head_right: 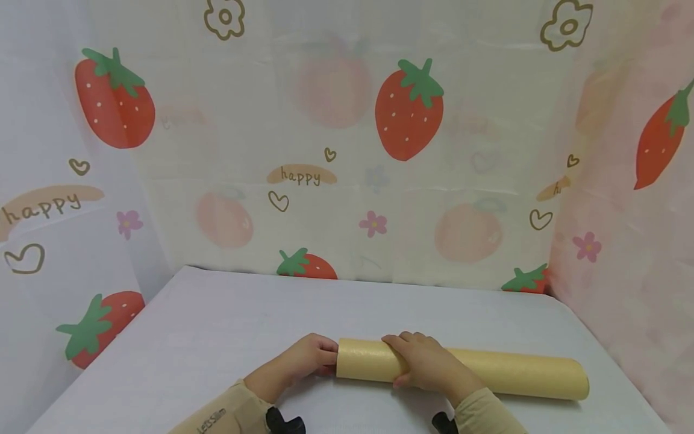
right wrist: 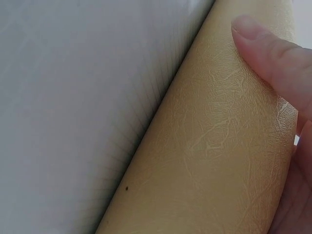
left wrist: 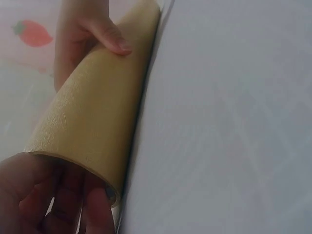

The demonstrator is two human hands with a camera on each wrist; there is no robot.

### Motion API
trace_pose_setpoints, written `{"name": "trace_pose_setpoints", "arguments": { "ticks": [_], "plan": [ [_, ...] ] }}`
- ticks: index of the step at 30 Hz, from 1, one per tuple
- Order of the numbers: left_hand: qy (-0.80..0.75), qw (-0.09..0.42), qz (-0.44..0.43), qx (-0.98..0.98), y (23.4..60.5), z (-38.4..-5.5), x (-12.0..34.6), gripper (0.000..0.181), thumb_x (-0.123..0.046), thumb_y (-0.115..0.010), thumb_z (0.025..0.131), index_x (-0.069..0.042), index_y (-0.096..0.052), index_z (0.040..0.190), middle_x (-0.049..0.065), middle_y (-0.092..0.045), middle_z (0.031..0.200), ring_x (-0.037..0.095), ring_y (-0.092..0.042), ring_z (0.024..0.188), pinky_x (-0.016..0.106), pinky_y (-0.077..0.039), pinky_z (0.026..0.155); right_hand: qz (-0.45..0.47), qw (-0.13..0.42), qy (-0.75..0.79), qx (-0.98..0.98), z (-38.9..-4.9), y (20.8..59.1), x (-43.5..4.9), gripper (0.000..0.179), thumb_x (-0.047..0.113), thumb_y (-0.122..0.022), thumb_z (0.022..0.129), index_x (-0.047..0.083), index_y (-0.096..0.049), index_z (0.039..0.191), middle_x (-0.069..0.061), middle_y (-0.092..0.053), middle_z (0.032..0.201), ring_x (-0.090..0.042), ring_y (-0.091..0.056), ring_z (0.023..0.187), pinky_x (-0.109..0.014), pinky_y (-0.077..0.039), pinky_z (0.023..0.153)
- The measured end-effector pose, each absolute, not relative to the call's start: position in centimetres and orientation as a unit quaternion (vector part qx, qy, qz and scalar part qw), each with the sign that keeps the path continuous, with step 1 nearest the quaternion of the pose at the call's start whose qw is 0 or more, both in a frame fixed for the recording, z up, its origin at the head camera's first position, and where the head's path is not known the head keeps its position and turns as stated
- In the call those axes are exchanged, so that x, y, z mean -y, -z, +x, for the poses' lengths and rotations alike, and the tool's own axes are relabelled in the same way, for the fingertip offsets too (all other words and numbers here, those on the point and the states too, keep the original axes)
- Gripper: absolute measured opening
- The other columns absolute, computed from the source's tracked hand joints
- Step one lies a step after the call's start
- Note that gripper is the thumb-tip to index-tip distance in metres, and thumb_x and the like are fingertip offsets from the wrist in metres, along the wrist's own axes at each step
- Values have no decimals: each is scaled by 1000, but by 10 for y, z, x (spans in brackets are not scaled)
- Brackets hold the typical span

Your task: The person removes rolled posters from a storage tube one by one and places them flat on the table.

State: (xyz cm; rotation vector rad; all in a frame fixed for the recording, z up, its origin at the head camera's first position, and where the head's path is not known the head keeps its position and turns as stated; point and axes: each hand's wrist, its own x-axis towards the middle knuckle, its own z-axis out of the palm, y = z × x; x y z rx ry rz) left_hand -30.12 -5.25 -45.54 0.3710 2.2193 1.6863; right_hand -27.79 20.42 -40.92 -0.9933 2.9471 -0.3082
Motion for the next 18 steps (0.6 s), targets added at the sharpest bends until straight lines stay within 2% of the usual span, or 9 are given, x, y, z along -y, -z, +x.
{"name": "trace_pose_setpoints", "arguments": {
  "ticks": [10, 18],
  "plan": [
    [-616, 165, 135, -758, 461, -304, 53, 15, -6, -64, 79, 4, -69, 88, 8, -67, 83, 14, -60, 70, 31, -52, 64, -318, 5, 98, -943, -276, 407, -203, 74, 36, -78, 67, 10, -46, 129, -5, -55, 111, -26, -53, 99, -49, -41, 84],
    [-621, 167, 135, -754, 458, -302, 53, 14, -5, -62, 77, 7, -66, 84, 4, -65, 78, 13, -59, 69, 29, -51, 62, -319, 4, 97, -943, -277, 408, -203, 74, 37, -77, 68, 11, -45, 130, -3, -55, 111, -25, -53, 100, -48, -40, 85]
  ]
}}
